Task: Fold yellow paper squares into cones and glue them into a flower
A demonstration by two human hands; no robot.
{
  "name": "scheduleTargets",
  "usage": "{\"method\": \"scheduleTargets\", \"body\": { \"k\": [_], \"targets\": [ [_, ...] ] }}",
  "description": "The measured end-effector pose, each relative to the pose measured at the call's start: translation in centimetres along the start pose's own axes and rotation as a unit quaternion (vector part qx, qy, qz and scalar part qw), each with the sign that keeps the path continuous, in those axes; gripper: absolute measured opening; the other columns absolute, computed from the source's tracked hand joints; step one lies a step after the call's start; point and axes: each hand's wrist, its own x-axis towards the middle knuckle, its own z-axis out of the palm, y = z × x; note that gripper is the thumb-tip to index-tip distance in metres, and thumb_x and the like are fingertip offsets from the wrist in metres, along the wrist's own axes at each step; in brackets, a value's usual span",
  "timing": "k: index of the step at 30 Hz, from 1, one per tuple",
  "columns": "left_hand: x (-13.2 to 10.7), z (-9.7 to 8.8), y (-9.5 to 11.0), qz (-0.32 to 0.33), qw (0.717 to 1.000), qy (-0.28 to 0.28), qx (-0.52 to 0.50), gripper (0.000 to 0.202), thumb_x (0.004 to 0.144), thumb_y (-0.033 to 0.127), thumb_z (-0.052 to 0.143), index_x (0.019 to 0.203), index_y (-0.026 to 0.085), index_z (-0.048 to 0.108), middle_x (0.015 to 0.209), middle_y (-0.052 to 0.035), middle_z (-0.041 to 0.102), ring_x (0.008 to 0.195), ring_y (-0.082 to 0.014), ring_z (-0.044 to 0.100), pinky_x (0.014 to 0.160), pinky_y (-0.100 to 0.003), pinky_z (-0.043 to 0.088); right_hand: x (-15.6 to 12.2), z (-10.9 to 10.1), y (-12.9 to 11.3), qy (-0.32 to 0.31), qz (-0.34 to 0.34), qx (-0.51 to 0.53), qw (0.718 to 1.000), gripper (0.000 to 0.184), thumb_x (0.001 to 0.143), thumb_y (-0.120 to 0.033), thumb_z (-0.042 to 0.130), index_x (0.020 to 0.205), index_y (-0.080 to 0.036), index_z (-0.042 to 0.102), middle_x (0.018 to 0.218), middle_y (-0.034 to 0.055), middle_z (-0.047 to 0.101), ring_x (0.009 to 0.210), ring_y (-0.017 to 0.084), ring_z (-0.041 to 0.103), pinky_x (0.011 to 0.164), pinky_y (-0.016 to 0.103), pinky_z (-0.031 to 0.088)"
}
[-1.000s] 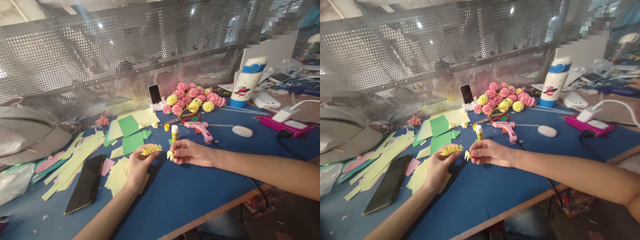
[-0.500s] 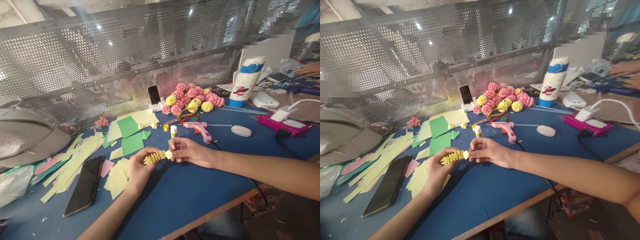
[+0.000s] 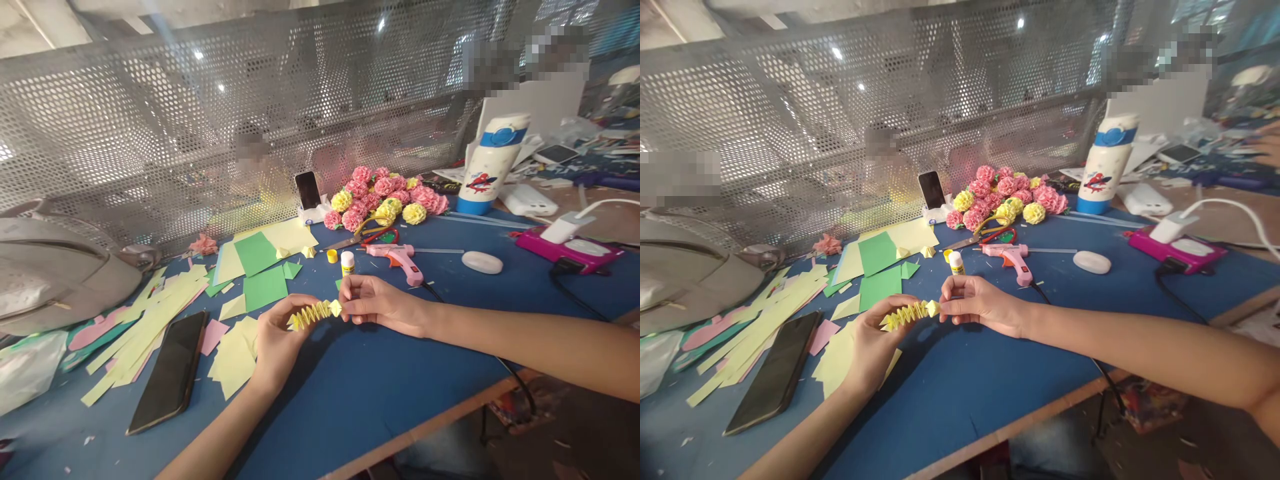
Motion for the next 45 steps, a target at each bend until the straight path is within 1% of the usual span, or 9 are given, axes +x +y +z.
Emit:
{"method": "scheduleTargets", "body": {
  "k": [8,17,22,27,30,34,38,42,45],
  "targets": [
    [0.0,0.0,-0.3,0.014,1.000,-0.006,0.008,0.020,0.071,0.008,0.066,0.083,0.022,0.073,0.086,-0.0013,0.074,0.082,-0.0186,0.068,0.078,-0.025,0.052,0.0,-0.1,0.1,-0.005,-0.005,0.005,1.000,0.033,0.072,-0.026,0.085,0.082,-0.018,0.054,0.082,-0.0035,0.059,0.078,0.009,0.063,0.063,0.016,0.047],
    [-0.1,-0.1,0.0,0.038,0.999,-0.020,0.028,0.020,0.073,0.008,0.063,0.083,0.023,0.073,0.086,-0.0002,0.073,0.081,-0.0171,0.067,0.077,-0.024,0.052,-0.1,0.3,-0.2,0.009,0.008,0.004,1.000,0.037,0.069,-0.028,0.087,0.079,-0.017,0.053,0.082,-0.0034,0.060,0.074,0.008,0.063,0.062,0.016,0.047],
    [-0.2,-0.1,-0.4,0.058,0.997,-0.034,0.039,0.021,0.074,0.007,0.061,0.084,0.023,0.073,0.086,0.0006,0.072,0.081,-0.0159,0.066,0.075,-0.023,0.051,0.0,0.3,0.1,0.004,0.005,-0.002,1.000,0.037,0.071,-0.031,0.086,0.080,-0.017,0.053,0.082,-0.0027,0.061,0.075,0.009,0.063,0.063,0.017,0.047],
    [-0.2,-0.1,-0.4,0.074,0.995,-0.050,0.043,0.023,0.076,0.006,0.063,0.087,0.023,0.073,0.087,0.0007,0.072,0.080,-0.0155,0.066,0.075,-0.024,0.051,0.0,0.5,0.3,0.003,0.004,-0.012,1.000,0.038,0.069,-0.032,0.087,0.080,-0.017,0.054,0.078,-0.0024,0.061,0.073,0.009,0.061,0.060,0.017,0.047],
    [-0.3,-0.1,-0.4,0.081,0.994,-0.053,0.049,0.022,0.077,0.007,0.064,0.088,0.023,0.073,0.088,0.0003,0.072,0.081,-0.0157,0.066,0.076,-0.024,0.052,0.1,0.5,0.4,0.002,0.006,-0.016,1.000,0.039,0.068,-0.032,0.088,0.081,-0.017,0.055,0.076,-0.0020,0.063,0.071,0.009,0.061,0.059,0.017,0.046],
    [-0.4,-0.1,-0.5,0.090,0.993,-0.046,0.062,0.014,0.081,0.011,0.065,0.086,0.022,0.072,0.087,-0.0002,0.072,0.082,-0.0156,0.066,0.076,-0.024,0.052,0.0,0.5,0.5,-0.004,0.015,-0.021,1.000,0.039,0.066,-0.031,0.089,0.082,-0.016,0.056,0.075,-0.0010,0.066,0.065,0.007,0.059,0.058,0.016,0.045],
    [-0.4,0.0,-0.7,0.099,0.990,-0.053,0.086,0.009,0.086,0.017,0.065,0.083,0.020,0.072,0.087,-0.0019,0.071,0.082,-0.0165,0.066,0.075,-0.025,0.052,0.1,0.5,0.5,0.011,0.034,-0.021,0.999,0.038,0.065,-0.031,0.089,0.081,-0.015,0.059,0.072,-0.0003,0.068,0.059,0.007,0.058,0.055,0.017,0.043],
    [-0.6,0.1,-0.6,0.112,0.984,-0.056,0.125,0.012,0.089,0.021,0.064,0.078,0.018,0.069,0.078,-0.0013,0.068,0.072,-0.0150,0.061,0.068,-0.024,0.048,0.3,0.5,0.7,0.022,0.035,-0.015,0.999,0.037,0.065,-0.031,0.089,0.083,-0.014,0.062,0.071,0.0018,0.071,0.059,0.008,0.061,0.055,0.017,0.043],
    [-0.7,0.3,-0.2,0.128,0.977,-0.061,0.157,0.014,0.091,0.021,0.061,0.080,0.018,0.067,0.077,-0.0009,0.066,0.071,-0.0143,0.059,0.068,-0.024,0.046,0.3,0.4,0.9,0.023,0.034,-0.008,0.999,0.036,0.067,-0.033,0.088,0.084,-0.013,0.063,0.074,0.0033,0.072,0.063,0.009,0.064,0.053,0.016,0.042]
  ]
}}
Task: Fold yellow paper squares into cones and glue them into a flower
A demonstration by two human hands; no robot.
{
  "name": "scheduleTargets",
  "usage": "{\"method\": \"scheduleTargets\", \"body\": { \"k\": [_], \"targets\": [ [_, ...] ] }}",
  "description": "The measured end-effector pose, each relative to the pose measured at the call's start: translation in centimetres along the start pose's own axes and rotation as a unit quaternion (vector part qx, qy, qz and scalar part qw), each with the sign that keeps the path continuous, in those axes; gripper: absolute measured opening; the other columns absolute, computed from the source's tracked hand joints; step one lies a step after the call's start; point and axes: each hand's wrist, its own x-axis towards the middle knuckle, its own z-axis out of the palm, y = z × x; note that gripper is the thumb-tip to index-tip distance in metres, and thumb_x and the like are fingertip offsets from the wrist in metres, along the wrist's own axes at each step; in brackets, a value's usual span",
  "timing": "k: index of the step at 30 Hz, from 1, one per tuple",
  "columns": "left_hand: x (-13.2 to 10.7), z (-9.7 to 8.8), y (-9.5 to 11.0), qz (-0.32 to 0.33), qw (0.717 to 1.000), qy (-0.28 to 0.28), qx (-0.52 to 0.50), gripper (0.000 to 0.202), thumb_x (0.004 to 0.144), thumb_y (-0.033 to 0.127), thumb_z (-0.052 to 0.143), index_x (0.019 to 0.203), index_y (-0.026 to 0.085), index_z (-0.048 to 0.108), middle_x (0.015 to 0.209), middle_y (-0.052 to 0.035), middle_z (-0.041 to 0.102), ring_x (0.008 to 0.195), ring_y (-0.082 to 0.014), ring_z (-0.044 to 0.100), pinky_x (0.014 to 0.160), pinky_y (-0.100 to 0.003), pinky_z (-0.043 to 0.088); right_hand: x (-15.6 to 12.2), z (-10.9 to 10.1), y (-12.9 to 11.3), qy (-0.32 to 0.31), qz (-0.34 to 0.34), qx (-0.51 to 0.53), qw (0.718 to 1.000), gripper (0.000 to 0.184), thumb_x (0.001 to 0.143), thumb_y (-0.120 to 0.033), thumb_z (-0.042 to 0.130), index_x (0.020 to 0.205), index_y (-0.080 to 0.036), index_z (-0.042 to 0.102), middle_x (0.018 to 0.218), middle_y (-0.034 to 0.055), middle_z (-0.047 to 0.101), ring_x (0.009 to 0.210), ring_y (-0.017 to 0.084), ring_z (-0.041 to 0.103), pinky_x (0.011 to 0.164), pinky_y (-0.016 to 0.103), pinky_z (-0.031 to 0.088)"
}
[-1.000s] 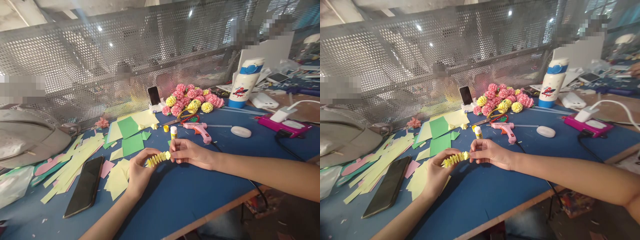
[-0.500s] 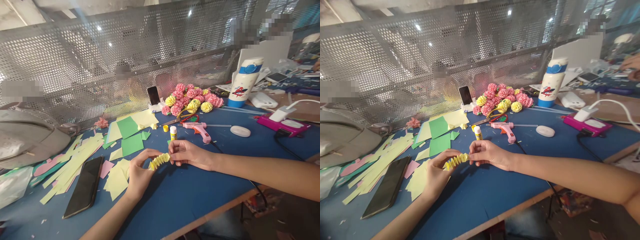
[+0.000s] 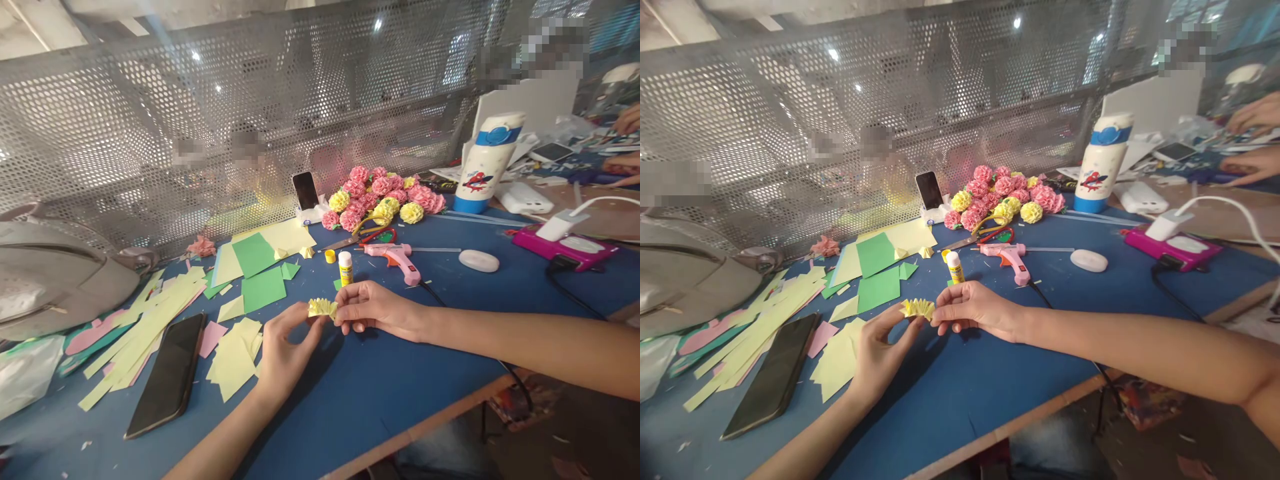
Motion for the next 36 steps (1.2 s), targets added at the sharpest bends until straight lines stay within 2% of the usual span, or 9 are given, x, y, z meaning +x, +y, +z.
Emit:
{"method": "scheduleTargets", "body": {
  "k": [8,19,29,36],
  "targets": [
    [-0.1,0.4,0.1,0.049,0.995,-0.011,0.091,0.026,0.094,0.022,0.053,0.068,0.018,0.053,0.067,0.0009,0.053,0.061,-0.0121,0.048,0.058,-0.024,0.038,-0.1,0.2,0.5,0.004,0.007,0.014,1.000,0.035,0.068,-0.035,0.087,0.084,-0.013,0.065,0.078,0.0039,0.073,0.068,0.010,0.068,0.051,0.014,0.040],
    [0.3,0.0,-0.2,0.127,0.969,-0.078,0.195,0.023,0.093,0.018,0.047,0.071,0.019,0.051,0.066,-0.0003,0.051,0.061,-0.0149,0.046,0.062,-0.029,0.035,-0.4,0.7,0.1,-0.003,0.006,-0.003,1.000,0.035,0.068,-0.033,0.087,0.083,-0.012,0.064,0.072,0.0022,0.071,0.062,0.007,0.063,0.053,0.015,0.041],
    [0.2,0.4,0.8,0.131,0.957,-0.110,0.233,0.021,0.094,0.016,0.042,0.074,0.020,0.049,0.068,-0.0008,0.055,0.058,-0.0153,0.047,0.060,-0.030,0.032,-0.2,0.8,0.3,0.013,-0.022,-0.063,0.998,0.044,0.063,-0.039,0.089,0.081,-0.016,0.056,0.072,0.0033,0.072,0.068,0.015,0.069,0.050,0.018,0.038],
    [-0.3,0.7,1.5,0.105,0.961,-0.122,0.224,0.015,0.091,0.016,0.044,0.078,0.020,0.051,0.070,-0.0011,0.058,0.058,-0.0162,0.048,0.060,-0.031,0.033,-0.3,0.9,0.2,0.034,-0.044,-0.084,0.995,0.042,0.061,-0.042,0.089,0.078,-0.014,0.064,0.067,-0.0013,0.063,0.060,0.008,0.054,0.048,0.019,0.036]
  ]
}}
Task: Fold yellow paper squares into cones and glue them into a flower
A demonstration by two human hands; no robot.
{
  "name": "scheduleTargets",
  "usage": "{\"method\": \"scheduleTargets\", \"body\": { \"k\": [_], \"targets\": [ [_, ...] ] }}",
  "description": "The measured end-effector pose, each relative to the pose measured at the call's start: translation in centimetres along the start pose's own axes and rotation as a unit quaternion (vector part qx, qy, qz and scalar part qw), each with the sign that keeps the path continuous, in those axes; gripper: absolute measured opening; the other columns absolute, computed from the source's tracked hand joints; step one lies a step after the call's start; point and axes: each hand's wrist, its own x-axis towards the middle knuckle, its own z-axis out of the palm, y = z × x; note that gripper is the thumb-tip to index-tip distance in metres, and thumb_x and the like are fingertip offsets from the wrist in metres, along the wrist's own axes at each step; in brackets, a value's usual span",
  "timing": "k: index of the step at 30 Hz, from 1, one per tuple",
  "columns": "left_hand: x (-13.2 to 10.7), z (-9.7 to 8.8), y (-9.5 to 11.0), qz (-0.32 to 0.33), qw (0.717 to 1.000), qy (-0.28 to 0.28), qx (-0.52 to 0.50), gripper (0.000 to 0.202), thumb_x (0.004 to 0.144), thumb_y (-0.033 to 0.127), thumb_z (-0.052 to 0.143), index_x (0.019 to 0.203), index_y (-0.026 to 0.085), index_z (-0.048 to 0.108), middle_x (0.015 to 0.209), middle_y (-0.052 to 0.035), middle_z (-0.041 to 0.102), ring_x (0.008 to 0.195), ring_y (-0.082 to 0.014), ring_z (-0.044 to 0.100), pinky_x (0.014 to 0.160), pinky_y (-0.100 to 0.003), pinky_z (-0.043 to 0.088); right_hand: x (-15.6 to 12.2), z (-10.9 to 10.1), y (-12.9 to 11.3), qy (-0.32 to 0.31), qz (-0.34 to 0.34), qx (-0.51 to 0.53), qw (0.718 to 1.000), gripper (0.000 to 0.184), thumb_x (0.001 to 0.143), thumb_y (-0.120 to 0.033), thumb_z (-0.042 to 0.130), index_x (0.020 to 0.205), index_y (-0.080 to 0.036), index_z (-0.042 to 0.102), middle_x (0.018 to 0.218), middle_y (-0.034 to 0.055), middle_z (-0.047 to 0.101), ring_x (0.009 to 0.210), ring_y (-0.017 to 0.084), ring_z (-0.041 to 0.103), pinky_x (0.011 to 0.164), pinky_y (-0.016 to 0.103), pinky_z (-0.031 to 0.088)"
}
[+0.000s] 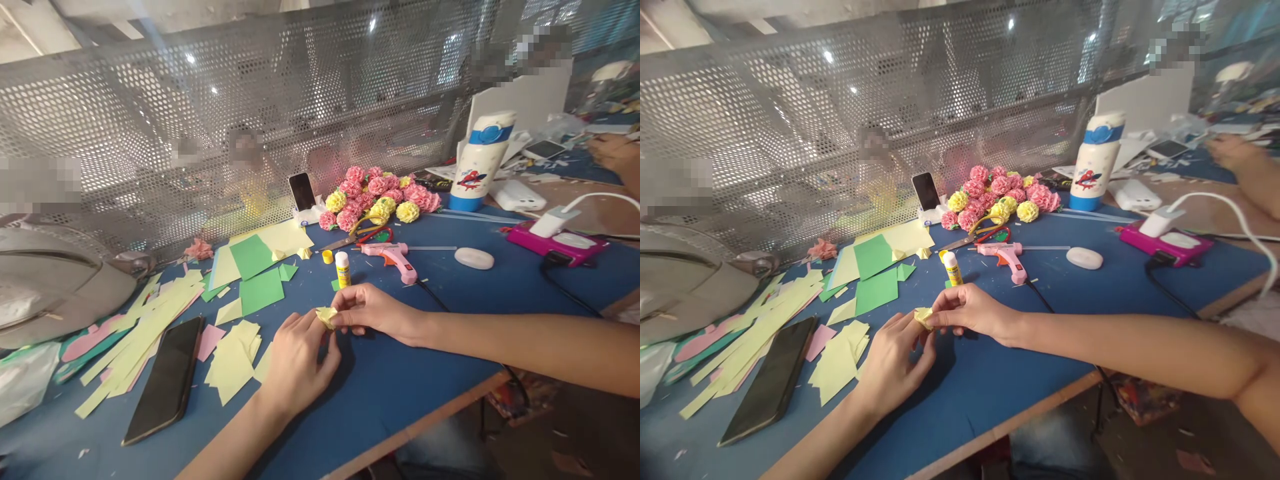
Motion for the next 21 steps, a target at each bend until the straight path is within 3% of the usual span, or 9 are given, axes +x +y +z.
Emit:
{"method": "scheduleTargets", "body": {
  "k": [11,21],
  "targets": [
    [0.1,-0.6,-0.2,0.016,0.996,-0.042,-0.074,0.026,0.102,0.019,0.032,0.087,0.021,0.054,0.080,-0.0020,0.064,0.068,-0.0177,0.055,0.066,-0.031,0.039,-0.2,0.2,-0.5,0.004,0.029,0.018,0.999,0.042,0.056,-0.042,0.091,0.074,-0.013,0.066,0.066,0.0008,0.066,0.058,0.008,0.052,0.048,0.019,0.034],
    [-0.1,0.4,-0.7,0.037,0.997,-0.017,-0.063,0.029,0.103,0.018,0.031,0.083,0.021,0.052,0.074,-0.0018,0.064,0.062,-0.0176,0.054,0.062,-0.029,0.038,-0.2,-0.1,-0.1,-0.010,0.018,-0.013,1.000,0.044,0.058,-0.049,0.088,0.072,-0.013,0.066,0.065,0.0030,0.068,0.056,0.009,0.052,0.049,0.020,0.033]
  ]
}}
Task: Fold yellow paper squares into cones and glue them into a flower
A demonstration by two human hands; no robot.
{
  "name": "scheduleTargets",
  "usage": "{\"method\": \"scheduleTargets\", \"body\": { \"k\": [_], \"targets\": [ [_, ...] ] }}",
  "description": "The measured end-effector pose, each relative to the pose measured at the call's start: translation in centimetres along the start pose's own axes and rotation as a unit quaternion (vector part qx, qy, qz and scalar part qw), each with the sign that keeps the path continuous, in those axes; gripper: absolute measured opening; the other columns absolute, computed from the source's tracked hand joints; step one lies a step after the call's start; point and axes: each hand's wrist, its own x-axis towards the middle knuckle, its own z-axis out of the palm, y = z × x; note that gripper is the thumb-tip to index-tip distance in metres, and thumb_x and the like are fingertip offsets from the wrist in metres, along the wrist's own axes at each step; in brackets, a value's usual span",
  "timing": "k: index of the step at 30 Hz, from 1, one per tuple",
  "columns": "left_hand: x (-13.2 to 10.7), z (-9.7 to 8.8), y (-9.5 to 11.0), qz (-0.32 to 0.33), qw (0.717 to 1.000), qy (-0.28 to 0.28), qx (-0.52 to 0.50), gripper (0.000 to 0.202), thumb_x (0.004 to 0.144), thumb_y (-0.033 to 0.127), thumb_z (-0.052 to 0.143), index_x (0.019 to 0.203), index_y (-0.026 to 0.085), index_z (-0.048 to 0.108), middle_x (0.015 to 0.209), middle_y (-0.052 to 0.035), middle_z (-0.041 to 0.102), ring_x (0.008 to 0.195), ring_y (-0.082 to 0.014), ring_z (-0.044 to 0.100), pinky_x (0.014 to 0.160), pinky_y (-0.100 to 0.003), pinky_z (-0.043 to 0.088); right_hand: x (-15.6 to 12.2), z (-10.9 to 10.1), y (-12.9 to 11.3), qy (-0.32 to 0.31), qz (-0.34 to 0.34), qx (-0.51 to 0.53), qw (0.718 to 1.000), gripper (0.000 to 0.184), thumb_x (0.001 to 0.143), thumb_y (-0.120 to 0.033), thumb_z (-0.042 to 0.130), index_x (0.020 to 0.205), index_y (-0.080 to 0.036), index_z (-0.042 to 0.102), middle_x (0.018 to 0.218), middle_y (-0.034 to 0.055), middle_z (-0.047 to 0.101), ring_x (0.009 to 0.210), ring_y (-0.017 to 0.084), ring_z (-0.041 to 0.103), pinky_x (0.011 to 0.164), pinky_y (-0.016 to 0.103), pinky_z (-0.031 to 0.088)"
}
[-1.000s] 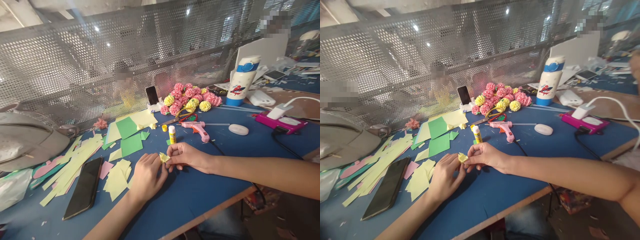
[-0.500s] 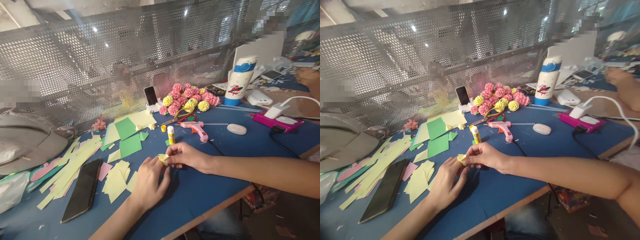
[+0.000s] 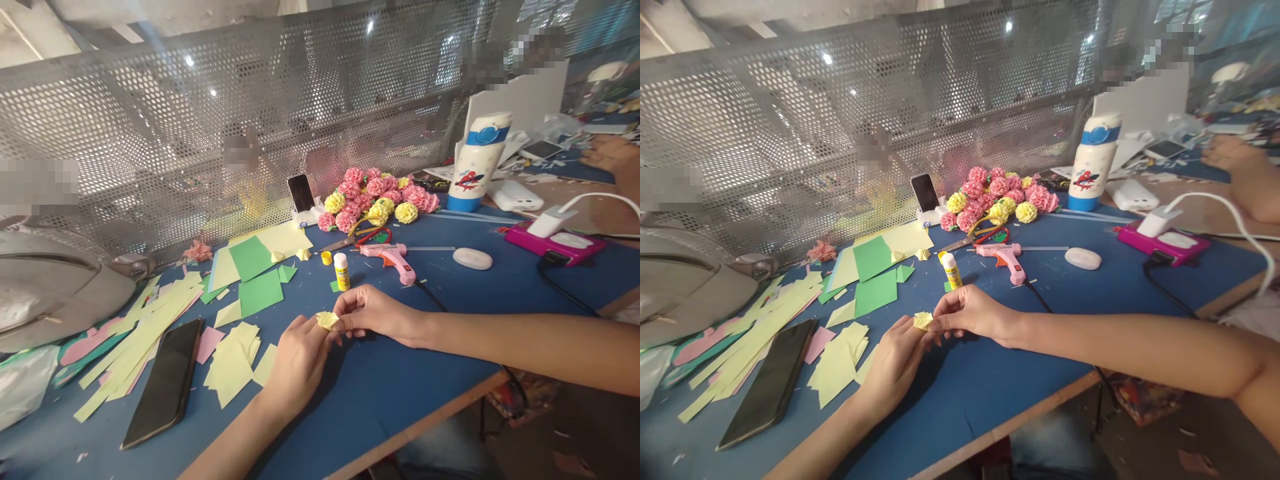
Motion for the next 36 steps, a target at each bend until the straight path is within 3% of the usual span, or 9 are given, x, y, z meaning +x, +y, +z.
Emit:
{"method": "scheduleTargets", "body": {
  "k": [5,9,13,19,27,36],
  "targets": [
    [0.0,-0.2,0.2,0.021,1.000,0.005,0.023,0.027,0.104,0.025,0.033,0.087,0.020,0.054,0.075,-0.0026,0.064,0.061,-0.0178,0.051,0.060,-0.029,0.037,-0.1,0.1,0.2,0.003,-0.026,-0.027,0.999,0.045,0.061,-0.051,0.087,0.070,-0.015,0.061,0.062,-0.0005,0.063,0.055,0.009,0.049,0.050,0.021,0.035],
    [0.0,-0.3,0.1,0.029,0.999,0.023,0.033,0.030,0.104,0.034,0.039,0.083,0.020,0.055,0.074,-0.0032,0.062,0.061,-0.0177,0.048,0.059,-0.029,0.035,-0.4,0.1,0.3,0.001,-0.091,-0.082,0.992,0.039,0.067,-0.048,0.084,0.073,-0.016,0.061,0.066,-0.0023,0.059,0.060,0.010,0.051,0.055,0.022,0.039],
    [-0.1,-0.3,-0.3,0.038,0.998,0.041,0.032,0.034,0.105,0.026,0.033,0.077,0.020,0.051,0.071,-0.0029,0.058,0.060,-0.0175,0.044,0.059,-0.029,0.034,-1.1,0.3,-0.1,0.010,-0.157,-0.121,0.980,0.028,0.076,-0.039,0.080,0.088,-0.019,0.065,0.085,0.0008,0.064,0.077,0.014,0.058,0.068,0.024,0.045],
    [-0.2,-0.4,-0.5,0.050,0.998,0.024,-0.007,0.032,0.103,0.020,0.029,0.076,0.020,0.045,0.072,-0.0033,0.057,0.061,-0.0175,0.044,0.060,-0.030,0.034,-1.7,0.5,-0.6,-0.013,-0.200,-0.171,0.965,0.019,0.080,-0.034,0.076,0.092,-0.020,0.070,0.089,0.0014,0.061,0.073,0.012,0.056,0.065,0.023,0.045],
    [0.0,-0.6,-0.1,0.056,0.996,-0.032,-0.062,0.033,0.104,0.025,0.028,0.078,0.021,0.046,0.074,-0.0025,0.059,0.064,-0.0173,0.046,0.062,-0.029,0.035,-1.5,0.4,-0.4,-0.020,-0.245,-0.194,0.950,0.025,0.079,-0.042,0.078,0.078,-0.018,0.070,0.078,0.0001,0.058,0.068,0.012,0.048,0.061,0.025,0.038],
    [-0.2,-0.1,-0.2,-0.005,0.996,-0.028,-0.089,0.032,0.104,0.024,0.031,0.077,0.020,0.048,0.075,-0.0022,0.058,0.064,-0.0170,0.047,0.064,-0.029,0.035,-0.8,-0.1,0.2,-0.024,-0.239,-0.173,0.955,0.019,0.085,-0.033,0.074,0.079,-0.017,0.064,0.083,-0.0003,0.059,0.076,0.012,0.055,0.065,0.024,0.038]
  ]
}}
